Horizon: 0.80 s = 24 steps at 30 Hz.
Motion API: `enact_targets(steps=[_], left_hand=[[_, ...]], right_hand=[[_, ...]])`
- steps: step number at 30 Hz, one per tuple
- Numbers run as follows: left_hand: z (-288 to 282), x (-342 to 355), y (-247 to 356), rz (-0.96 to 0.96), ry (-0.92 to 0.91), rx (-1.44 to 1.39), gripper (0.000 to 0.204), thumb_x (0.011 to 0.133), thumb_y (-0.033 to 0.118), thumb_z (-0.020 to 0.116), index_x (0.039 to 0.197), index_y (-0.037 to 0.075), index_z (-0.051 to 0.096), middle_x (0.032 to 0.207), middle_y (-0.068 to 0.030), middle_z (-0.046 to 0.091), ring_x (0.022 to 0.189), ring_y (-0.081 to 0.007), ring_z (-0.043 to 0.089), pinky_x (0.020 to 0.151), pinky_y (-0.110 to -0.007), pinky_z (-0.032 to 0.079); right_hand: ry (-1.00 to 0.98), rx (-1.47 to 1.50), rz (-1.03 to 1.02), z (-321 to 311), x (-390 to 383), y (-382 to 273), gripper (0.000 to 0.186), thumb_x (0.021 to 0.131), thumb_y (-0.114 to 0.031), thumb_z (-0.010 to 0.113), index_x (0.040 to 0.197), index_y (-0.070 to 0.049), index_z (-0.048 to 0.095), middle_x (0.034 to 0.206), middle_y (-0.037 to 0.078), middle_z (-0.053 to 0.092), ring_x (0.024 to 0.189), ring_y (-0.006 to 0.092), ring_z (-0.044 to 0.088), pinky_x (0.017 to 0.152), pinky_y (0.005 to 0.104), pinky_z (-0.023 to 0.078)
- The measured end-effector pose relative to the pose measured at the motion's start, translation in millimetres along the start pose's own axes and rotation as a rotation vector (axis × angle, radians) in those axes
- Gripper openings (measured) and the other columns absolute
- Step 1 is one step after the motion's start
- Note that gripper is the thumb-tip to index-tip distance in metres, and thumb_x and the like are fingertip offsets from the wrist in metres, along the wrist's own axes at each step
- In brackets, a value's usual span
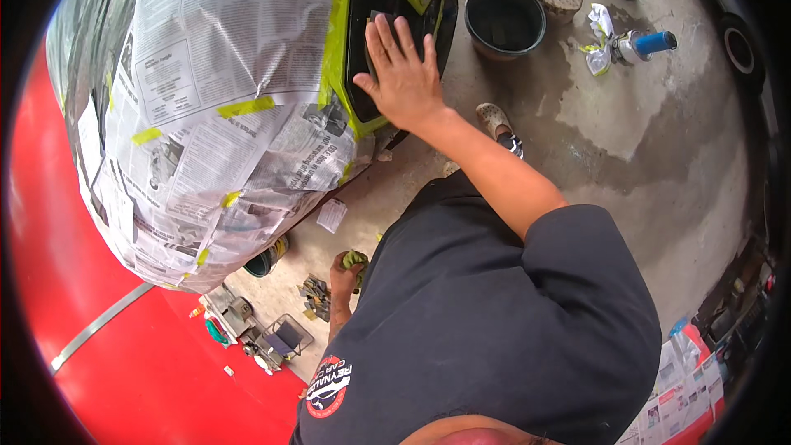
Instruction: The person polishes a masked black car panel by hand using a green cloth and a liquid from a bucket, wiping the surface repeatedly and checking the finish with their hand.
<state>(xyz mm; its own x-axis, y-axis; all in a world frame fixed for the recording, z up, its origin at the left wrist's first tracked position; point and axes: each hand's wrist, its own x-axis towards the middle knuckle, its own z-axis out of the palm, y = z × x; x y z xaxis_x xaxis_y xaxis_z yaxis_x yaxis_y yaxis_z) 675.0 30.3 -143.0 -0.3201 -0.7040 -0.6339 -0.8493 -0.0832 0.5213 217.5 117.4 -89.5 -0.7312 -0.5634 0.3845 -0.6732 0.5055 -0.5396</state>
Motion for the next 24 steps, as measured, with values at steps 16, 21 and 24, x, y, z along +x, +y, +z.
enact_targets(steps=[16, 21, 24], left_hand=[[14, 11, -11, -0.010, 0.009, -0.106, 0.049, 0.077, -0.002, 0.076, 0.124, -0.001, 0.064, 0.101, -0.0129, 0.074, 0.090, -0.0209, 0.071, 0.082, -0.033, 0.057], [21, 4, -15, -0.008, 0.009, -0.121, 0.048, 0.076, -0.001, 0.076, 0.122, -0.002, 0.064, 0.101, -0.0126, 0.073, 0.090, -0.0205, 0.070, 0.082, -0.032, 0.057], [21, 0, -11, -0.013, 0.014, -0.095, 0.047, 0.076, -0.001, 0.075, 0.121, -0.003, 0.064, 0.101, -0.0126, 0.073, 0.089, -0.0204, 0.070, 0.081, -0.032, 0.057]], right_hand=[[-0.132, 0.073, -0.131, -7, -28, -28, 0.082, 0.097, -0.054, 0.053, 0.158, -0.003, 0.033, 0.166, 0.015, 0.029, 0.152, 0.0329, 0.030, 0.118, 0.0624, 0.024], [-0.106, 0.021, -0.203, -8, -1, -10, 0.082, 0.097, -0.052, 0.055, 0.158, -0.004, 0.033, 0.166, 0.015, 0.029, 0.152, 0.0317, 0.031, 0.117, 0.0643, 0.025], [-0.030, -0.021, -0.039, -8, 21, -7, 0.079, 0.099, -0.054, 0.052, 0.157, -0.004, 0.034, 0.166, 0.014, 0.030, 0.152, 0.0305, 0.030, 0.117, 0.0649, 0.024]])
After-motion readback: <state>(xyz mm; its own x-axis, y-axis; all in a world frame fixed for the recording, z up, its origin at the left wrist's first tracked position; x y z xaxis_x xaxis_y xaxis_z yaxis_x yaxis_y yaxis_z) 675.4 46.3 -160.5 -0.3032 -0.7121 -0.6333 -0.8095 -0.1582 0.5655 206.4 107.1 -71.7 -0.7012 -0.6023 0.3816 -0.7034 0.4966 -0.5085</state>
